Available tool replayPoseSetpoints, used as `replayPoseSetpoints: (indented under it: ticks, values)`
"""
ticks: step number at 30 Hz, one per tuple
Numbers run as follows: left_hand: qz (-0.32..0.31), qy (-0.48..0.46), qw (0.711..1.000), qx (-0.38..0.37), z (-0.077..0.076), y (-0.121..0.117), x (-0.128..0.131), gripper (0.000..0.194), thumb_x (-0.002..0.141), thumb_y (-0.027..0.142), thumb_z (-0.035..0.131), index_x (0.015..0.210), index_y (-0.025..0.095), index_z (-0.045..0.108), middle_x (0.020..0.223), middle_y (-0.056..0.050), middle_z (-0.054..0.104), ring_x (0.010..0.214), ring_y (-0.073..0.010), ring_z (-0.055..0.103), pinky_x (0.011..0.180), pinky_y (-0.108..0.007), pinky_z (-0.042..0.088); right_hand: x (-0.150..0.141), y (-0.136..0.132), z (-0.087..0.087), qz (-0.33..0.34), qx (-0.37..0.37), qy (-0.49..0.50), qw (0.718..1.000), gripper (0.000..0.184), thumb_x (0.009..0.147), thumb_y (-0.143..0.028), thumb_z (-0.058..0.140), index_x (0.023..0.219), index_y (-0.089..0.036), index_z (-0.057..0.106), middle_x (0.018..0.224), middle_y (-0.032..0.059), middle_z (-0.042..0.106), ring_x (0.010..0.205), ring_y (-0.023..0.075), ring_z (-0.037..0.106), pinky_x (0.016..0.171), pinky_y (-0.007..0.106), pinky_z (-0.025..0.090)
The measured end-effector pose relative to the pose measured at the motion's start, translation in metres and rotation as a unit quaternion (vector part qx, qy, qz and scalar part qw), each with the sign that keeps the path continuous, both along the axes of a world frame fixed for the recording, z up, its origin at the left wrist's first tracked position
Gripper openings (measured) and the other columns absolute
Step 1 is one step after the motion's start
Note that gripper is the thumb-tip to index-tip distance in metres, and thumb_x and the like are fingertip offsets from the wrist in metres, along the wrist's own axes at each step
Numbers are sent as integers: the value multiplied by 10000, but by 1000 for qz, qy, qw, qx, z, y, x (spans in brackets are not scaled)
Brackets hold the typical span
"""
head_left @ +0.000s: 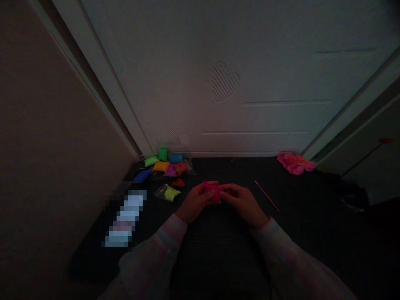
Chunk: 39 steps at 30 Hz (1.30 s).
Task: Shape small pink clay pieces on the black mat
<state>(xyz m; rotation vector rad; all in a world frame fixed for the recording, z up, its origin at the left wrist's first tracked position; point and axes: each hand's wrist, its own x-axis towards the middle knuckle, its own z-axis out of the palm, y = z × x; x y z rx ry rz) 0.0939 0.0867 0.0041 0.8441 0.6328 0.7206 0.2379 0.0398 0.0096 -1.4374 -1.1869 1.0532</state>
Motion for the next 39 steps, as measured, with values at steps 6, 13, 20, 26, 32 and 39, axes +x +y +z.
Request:
replayPoseSetpoints:
  ticks: [6,13,20,26,32,39]
  values:
    - [9,3,1000,9,-5,0,1,296,623,207,683,899,127,610,836,-46,625,749,-132,574,690,-303,486,-4,0,0,-34,19,-17,999,102,663,-288,603,690,-193,625,581,-26,568,554,112,485,537,246,371]
    - [11,-9,1000,-5,-5,2,1,331,639,192,668,956,138,588,928,-72,633,823,-167,589,743,-335,479,-3,0,-4,-26,28,1,999,191,678,-329,592,810,-195,624,644,-11,593,612,124,522,582,256,411]
    - [17,7,1000,-1,-6,3,0,342,635,194,678,962,139,592,875,-57,639,767,-144,600,756,-331,478,-2,1,-5,-23,15,-43,999,196,641,-308,629,801,-198,651,629,-9,607,585,129,531,549,256,408]
    - [6,21,1000,8,-11,3,0,369,624,211,692,970,134,591,905,-66,629,808,-159,596,762,-334,479,-3,1,-8,-26,33,-69,997,124,664,-281,597,757,-211,642,624,-14,613,581,131,536,553,256,406]
    - [0,32,999,12,-9,2,1,369,612,204,698,963,143,603,895,-56,635,816,-156,590,796,-351,464,-5,1,-9,-36,43,-73,996,72,664,-251,581,714,-219,622,620,-21,593,573,129,520,555,258,392]
    - [-7,2,1000,-6,-8,4,-1,361,587,195,711,931,145,613,933,-69,632,823,-176,590,774,-371,473,-1,3,-9,-70,42,-37,996,115,677,-308,582,729,-209,611,639,-9,575,595,132,491,571,264,377]
